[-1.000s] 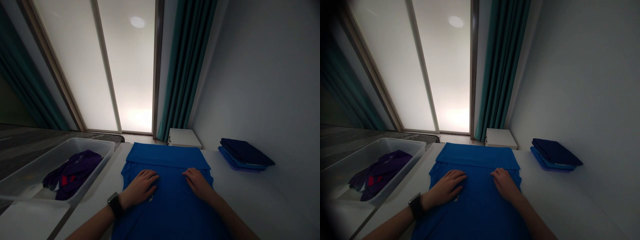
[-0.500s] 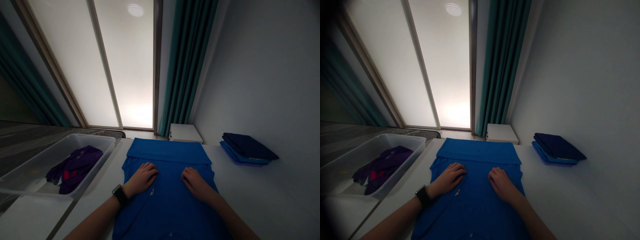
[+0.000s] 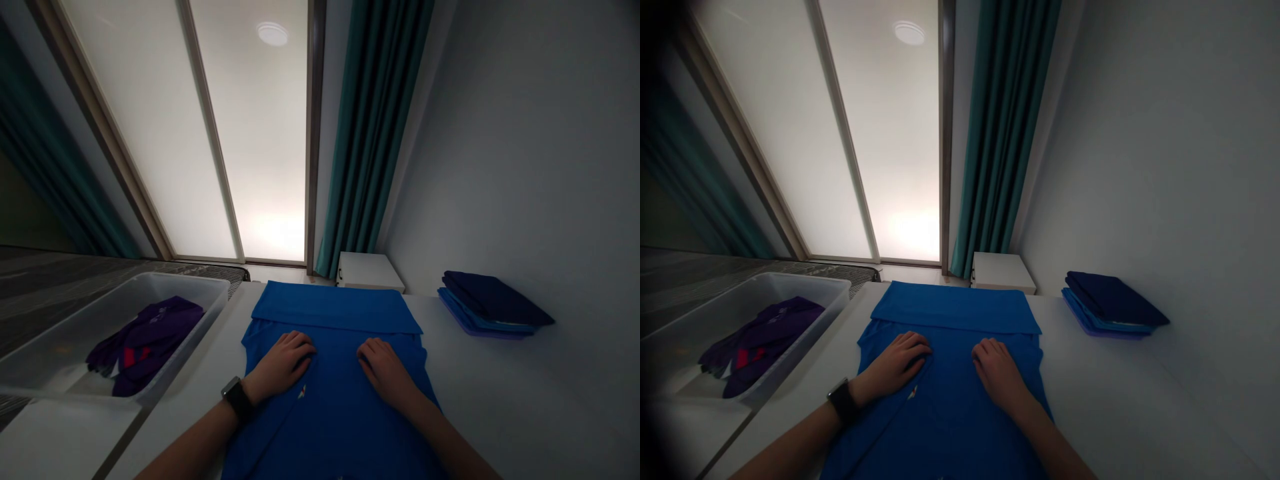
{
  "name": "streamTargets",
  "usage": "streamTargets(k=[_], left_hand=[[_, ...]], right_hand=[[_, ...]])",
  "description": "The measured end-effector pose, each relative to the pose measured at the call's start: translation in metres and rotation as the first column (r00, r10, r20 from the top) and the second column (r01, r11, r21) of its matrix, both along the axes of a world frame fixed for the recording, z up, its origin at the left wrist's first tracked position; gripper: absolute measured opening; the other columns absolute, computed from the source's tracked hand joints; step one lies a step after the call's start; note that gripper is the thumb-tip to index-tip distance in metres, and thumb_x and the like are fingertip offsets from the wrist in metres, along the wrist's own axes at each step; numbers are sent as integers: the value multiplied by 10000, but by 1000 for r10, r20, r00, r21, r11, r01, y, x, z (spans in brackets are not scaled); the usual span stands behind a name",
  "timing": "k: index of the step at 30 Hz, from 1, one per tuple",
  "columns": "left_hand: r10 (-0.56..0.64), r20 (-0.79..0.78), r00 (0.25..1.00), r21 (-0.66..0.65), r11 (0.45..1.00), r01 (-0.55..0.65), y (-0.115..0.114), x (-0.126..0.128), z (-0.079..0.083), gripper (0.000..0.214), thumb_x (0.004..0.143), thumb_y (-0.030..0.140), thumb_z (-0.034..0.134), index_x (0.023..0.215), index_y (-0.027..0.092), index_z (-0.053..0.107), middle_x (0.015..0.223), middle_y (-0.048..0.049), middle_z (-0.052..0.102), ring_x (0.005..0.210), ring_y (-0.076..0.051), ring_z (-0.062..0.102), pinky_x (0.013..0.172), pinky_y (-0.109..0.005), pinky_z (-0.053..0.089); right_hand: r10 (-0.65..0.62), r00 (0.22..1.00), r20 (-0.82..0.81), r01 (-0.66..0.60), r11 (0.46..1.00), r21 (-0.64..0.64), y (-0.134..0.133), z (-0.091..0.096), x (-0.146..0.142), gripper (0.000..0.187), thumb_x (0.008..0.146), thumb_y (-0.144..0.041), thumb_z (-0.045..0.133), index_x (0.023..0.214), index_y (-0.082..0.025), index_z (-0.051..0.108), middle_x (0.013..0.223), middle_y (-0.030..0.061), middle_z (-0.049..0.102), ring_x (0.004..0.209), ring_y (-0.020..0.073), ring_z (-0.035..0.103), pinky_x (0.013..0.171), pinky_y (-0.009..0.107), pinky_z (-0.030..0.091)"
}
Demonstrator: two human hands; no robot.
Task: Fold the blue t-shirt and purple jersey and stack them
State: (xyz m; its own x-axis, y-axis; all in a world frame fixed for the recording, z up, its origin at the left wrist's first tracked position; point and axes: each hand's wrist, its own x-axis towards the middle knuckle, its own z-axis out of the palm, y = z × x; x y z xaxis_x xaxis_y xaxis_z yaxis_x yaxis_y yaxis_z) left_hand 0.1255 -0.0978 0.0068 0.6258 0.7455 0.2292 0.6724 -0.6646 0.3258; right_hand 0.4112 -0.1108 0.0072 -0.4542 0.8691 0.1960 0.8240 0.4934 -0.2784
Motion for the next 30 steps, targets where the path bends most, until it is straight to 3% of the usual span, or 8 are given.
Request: streamTargets(k=[7,11,13,15,18,21,25,30], left_hand=[[-21,-39,999,35,999,22,-4,9,16,324,964,195,459,1263,261,567,1258,-37,600,1146,-220,550,1021,-390,414],[-218,-88,972,39,974,222,-23,52,35,464,981,314,456,1437,256,394,1414,-56,519,1284,-238,476,1108,-404,336],[-312,-107,944,57,946,319,-30,78,42,485,970,390,478,1427,248,400,1429,-70,500,1284,-246,469,1098,-392,337],[-334,-152,930,63,936,346,-30,100,44,405,960,377,497,1340,236,481,1311,-76,578,1174,-242,535,1023,-382,390],[-183,-187,965,57,979,197,-16,117,39,224,972,287,461,1157,228,573,1099,-54,631,989,-220,582,884,-367,435],[-23,-157,987,5,1000,24,1,122,27,173,977,289,456,1063,219,588,1023,-36,632,916,-206,580,828,-352,431],[88,-138,986,-22,996,-92,10,127,9,211,975,362,451,966,204,590,936,-43,639,863,-216,576,822,-379,416],[102,-124,987,-53,993,-109,8,130,1,218,990,311,396,911,203,568,883,-36,630,800,-199,568,810,-373,408]], right_hand=[[-67,997,-41,67,998,15,6,-8,26,361,994,-283,348,1279,-215,558,1292,99,589,1215,253,532,1024,453,429],[-54,997,49,57,997,-50,2,-19,34,484,1004,-382,310,1432,-199,443,1477,90,459,1366,259,400,1136,485,299],[-49,996,69,52,998,-36,2,-21,39,484,997,-348,301,1438,-200,438,1488,80,449,1371,246,393,1143,466,278],[-127,990,56,125,992,33,6,-19,50,463,986,-300,290,1392,-208,492,1422,86,520,1311,241,456,1097,438,324],[-349,937,16,344,930,128,17,-15,80,416,971,-281,284,1217,-204,610,1193,112,638,1099,248,577,921,394,419],[-514,857,23,510,854,101,25,-17,110,338,941,-301,340,1018,-179,646,988,109,652,934,242,597,816,364,419],[-546,836,54,545,838,40,28,-29,129,277,920,-371,408,878,-202,623,868,67,634,854,225,585,742,331,392],[-510,854,103,510,860,29,29,-33,131,217,905,-380,462,828,-216,582,846,35,630,831,215,567,708,314,350]])
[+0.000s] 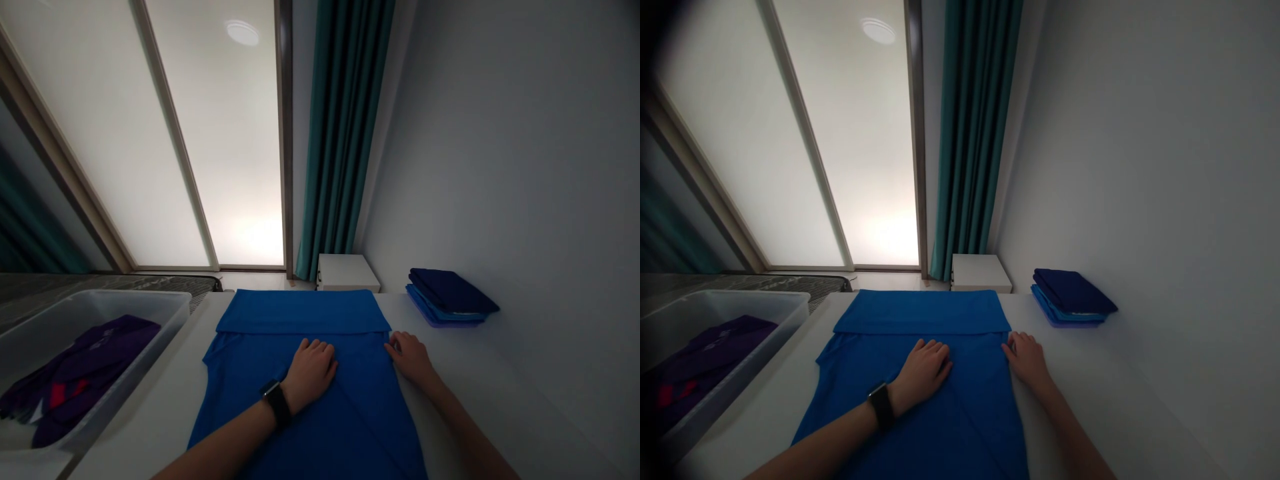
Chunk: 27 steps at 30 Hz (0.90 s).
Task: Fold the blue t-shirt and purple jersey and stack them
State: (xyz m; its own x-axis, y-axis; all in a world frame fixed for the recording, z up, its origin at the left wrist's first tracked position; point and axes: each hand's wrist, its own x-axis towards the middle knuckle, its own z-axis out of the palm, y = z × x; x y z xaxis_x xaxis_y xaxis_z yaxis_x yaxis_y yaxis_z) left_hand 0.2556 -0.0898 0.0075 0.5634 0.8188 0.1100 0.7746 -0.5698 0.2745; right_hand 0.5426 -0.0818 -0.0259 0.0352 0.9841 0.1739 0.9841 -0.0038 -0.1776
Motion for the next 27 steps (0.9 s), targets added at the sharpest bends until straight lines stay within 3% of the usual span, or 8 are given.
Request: streamTargets(k=[5,9,13,16,21,27], left_hand=[[-11,-1,1000,-58,998,11,2,-2,3,238,999,279,369,899,197,568,885,-35,632,791,-187,564,819,-366,412],[-24,-11,1000,-18,1000,24,-1,-3,7,227,987,270,378,940,197,587,922,-47,639,821,-198,575,826,-386,431],[-95,14,995,93,991,94,-12,0,5,364,984,359,396,1302,219,505,1307,-110,572,1158,-283,536,978,-484,404],[-177,24,984,87,981,174,-18,1,-4,565,988,468,368,1488,210,311,1537,-122,362,1402,-302,329,1117,-514,290],[-188,21,982,-6,982,188,-18,0,-20,650,995,554,278,1535,195,233,1584,-111,262,1452,-281,251,1172,-510,229],[-162,28,986,17,987,162,-15,-17,-3,625,1005,527,291,1537,205,227,1582,-102,266,1456,-268,243,1176,-505,232]], right_hand=[[28,1000,10,-28,1000,-2,0,6,3,185,907,-326,464,797,-217,565,854,35,638,836,214,566,715,320,356],[31,998,52,-36,994,104,-9,16,-10,245,941,-278,387,977,-189,612,990,96,647,933,253,583,788,374,408],[221,973,68,-230,955,185,-24,13,-38,418,991,-326,307,1296,-176,550,1309,132,583,1218,271,513,1035,442,368],[330,941,73,-336,937,96,-33,0,-54,531,999,-449,307,1444,-185,426,1505,111,419,1384,271,370,1147,481,264],[312,949,43,-310,949,-59,-37,-13,-58,670,979,-583,280,1510,-176,310,1580,108,245,1451,282,230,1181,516,202],[353,936,0,-352,934,-68,-36,5,-65,656,984,-580,266,1525,-209,257,1588,68,218,1467,256,175,1200,523,135]])
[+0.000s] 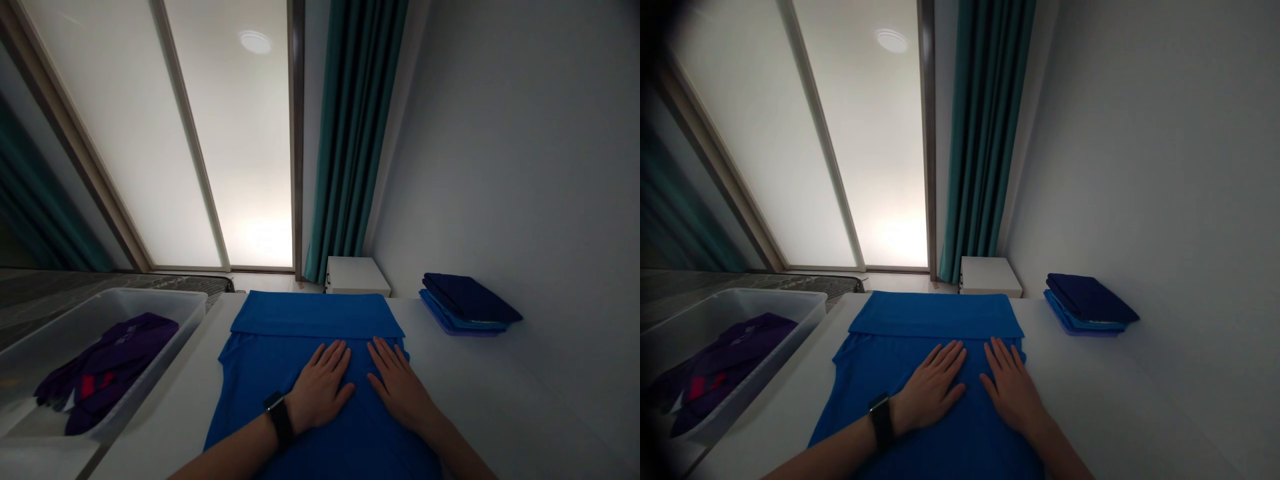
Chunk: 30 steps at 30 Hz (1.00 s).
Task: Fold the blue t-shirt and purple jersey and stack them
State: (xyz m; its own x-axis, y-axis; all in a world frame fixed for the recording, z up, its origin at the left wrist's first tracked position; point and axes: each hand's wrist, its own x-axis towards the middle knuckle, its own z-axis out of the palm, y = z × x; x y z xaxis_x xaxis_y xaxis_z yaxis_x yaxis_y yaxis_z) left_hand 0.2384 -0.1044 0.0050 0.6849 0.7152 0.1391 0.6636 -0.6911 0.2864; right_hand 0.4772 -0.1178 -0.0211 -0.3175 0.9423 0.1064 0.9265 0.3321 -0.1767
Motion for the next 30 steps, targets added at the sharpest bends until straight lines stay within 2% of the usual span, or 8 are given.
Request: streamTargets(k=[4,7,11,14,16,19,26,30], left_hand=[[39,1,999,40,998,-39,10,-38,9,600,1013,512,291,1532,213,247,1582,-99,268,1456,-270,243,1169,-511,242],[121,-9,993,82,989,-119,27,-76,9,557,1014,472,333,1516,233,293,1564,-89,322,1444,-264,277,1168,-497,246],[210,-42,977,98,974,-206,65,-128,14,434,998,306,392,1418,219,455,1469,-84,478,1390,-254,373,1147,-470,283],[244,-53,968,80,968,-240,101,-155,23,413,984,196,355,1369,209,505,1384,-95,552,1286,-249,489,1082,-432,368],[222,-87,971,59,974,-217,123,-165,28,421,984,191,342,1377,207,493,1388,-102,542,1266,-252,502,1061,-415,384],[200,-182,963,25,980,-199,152,-171,31,442,971,166,337,1389,220,470,1407,-92,522,1294,-240,468,1091,-404,337],[343,-295,892,-38,928,-370,210,-193,25,465,888,145,408,1330,225,528,1364,-124,555,1277,-288,481,1042,-491,358],[330,-322,887,-147,909,-391,234,-206,24,374,840,195,478,1172,198,652,1199,-114,668,1136,-272,593,1002,-420,413]], right_hand=[[91,993,-72,-95,994,-46,11,17,-21,581,1012,-513,227,1533,-257,220,1597,20,201,1472,226,157,1203,516,120],[115,987,-108,-122,991,-63,32,24,-33,551,1020,-479,206,1519,-256,276,1590,23,243,1468,216,181,1199,511,139],[114,987,-113,-117,993,-24,77,21,-32,509,1016,-387,236,1443,-198,439,1512,87,412,1423,220,313,1183,502,205],[91,992,-85,-91,996,11,113,11,-22,503,998,-334,259,1401,-138,487,1459,126,478,1381,232,390,1162,478,268],[96,992,-76,-93,995,38,133,4,-15,503,990,-318,261,1390,-123,495,1439,133,499,1354,228,427,1136,450,322],[101,992,-80,-97,994,54,158,-4,-8,489,966,-246,265,1372,-134,515,1410,127,531,1324,219,462,1114,441,351],[35,997,-71,-33,999,34,211,-11,15,511,824,-73,332,1233,-126,634,1299,126,616,1236,218,536,1093,396,346],[-28,998,-64,27,1000,-12,235,-12,31,486,812,-83,351,1180,-133,663,1196,137,666,1141,226,591,1026,387,393]])
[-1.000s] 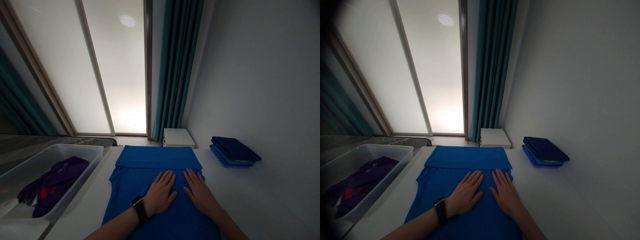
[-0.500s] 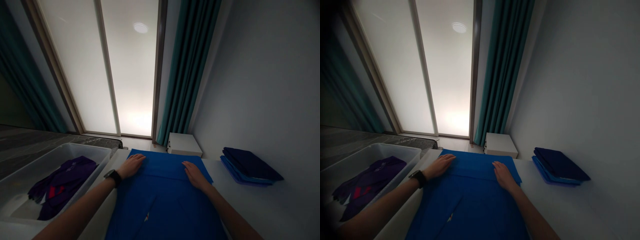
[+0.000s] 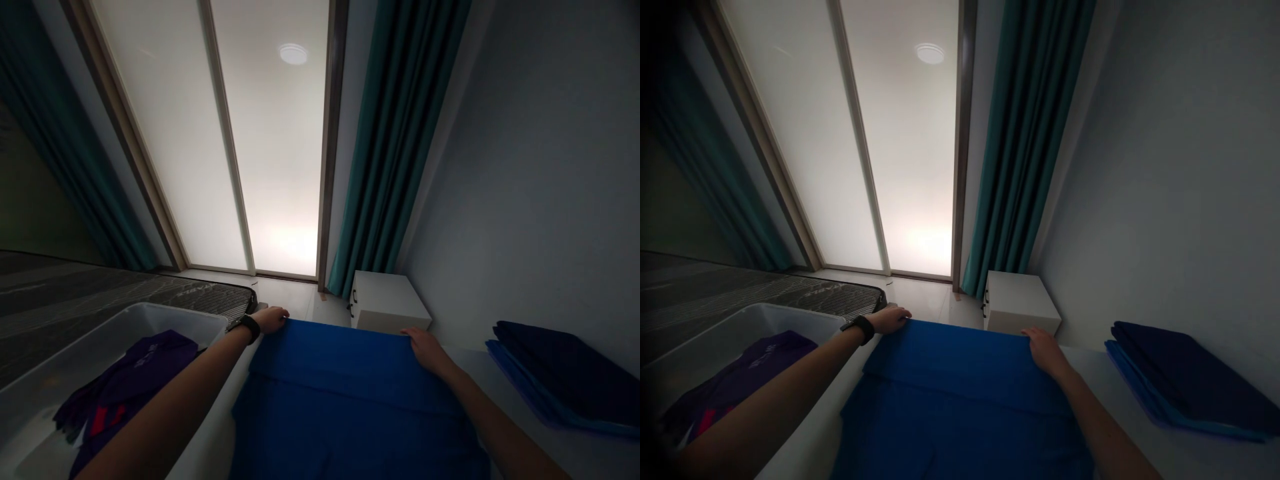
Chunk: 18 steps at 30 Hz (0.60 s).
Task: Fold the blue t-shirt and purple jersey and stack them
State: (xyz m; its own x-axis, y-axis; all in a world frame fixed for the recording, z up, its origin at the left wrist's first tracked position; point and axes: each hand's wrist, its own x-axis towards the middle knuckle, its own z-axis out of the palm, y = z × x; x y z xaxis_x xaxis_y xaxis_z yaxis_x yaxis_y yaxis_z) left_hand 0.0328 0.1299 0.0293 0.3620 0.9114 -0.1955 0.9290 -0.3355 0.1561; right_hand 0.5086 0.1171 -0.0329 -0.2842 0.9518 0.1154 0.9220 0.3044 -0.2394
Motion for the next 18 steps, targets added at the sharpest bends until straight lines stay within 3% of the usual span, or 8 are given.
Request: streamTargets(k=[4,8,14,18], left_hand=[[13,60,998,-80,997,-8,12,-8,3,317,764,250,541,1028,207,712,1053,-73,716,994,-238,647,892,-310,477],[59,111,992,-111,993,-47,14,-14,9,287,716,317,571,934,200,717,968,-61,713,894,-233,652,783,-286,495],[147,218,965,-93,987,-129,8,-21,16,159,693,314,621,780,190,671,872,-54,692,833,-227,634,752,-300,490],[225,353,908,-64,974,-217,-4,-26,25,185,704,355,658,783,188,644,862,-54,682,851,-235,640,741,-305,505]], right_hand=[[-63,998,14,64,996,-68,13,2,16,386,814,-132,400,1052,-151,703,1043,117,696,989,221,639,917,349,440],[-89,996,10,90,988,-124,16,9,31,249,770,-182,495,906,-160,702,943,87,677,895,204,634,826,299,451],[-125,991,-49,119,986,-112,8,25,41,152,760,-209,537,827,-166,666,923,91,666,914,223,605,852,327,431],[-180,973,-147,172,983,-67,-2,41,39,113,774,-208,526,803,-186,634,951,88,658,935,227,598,873,340,422]])
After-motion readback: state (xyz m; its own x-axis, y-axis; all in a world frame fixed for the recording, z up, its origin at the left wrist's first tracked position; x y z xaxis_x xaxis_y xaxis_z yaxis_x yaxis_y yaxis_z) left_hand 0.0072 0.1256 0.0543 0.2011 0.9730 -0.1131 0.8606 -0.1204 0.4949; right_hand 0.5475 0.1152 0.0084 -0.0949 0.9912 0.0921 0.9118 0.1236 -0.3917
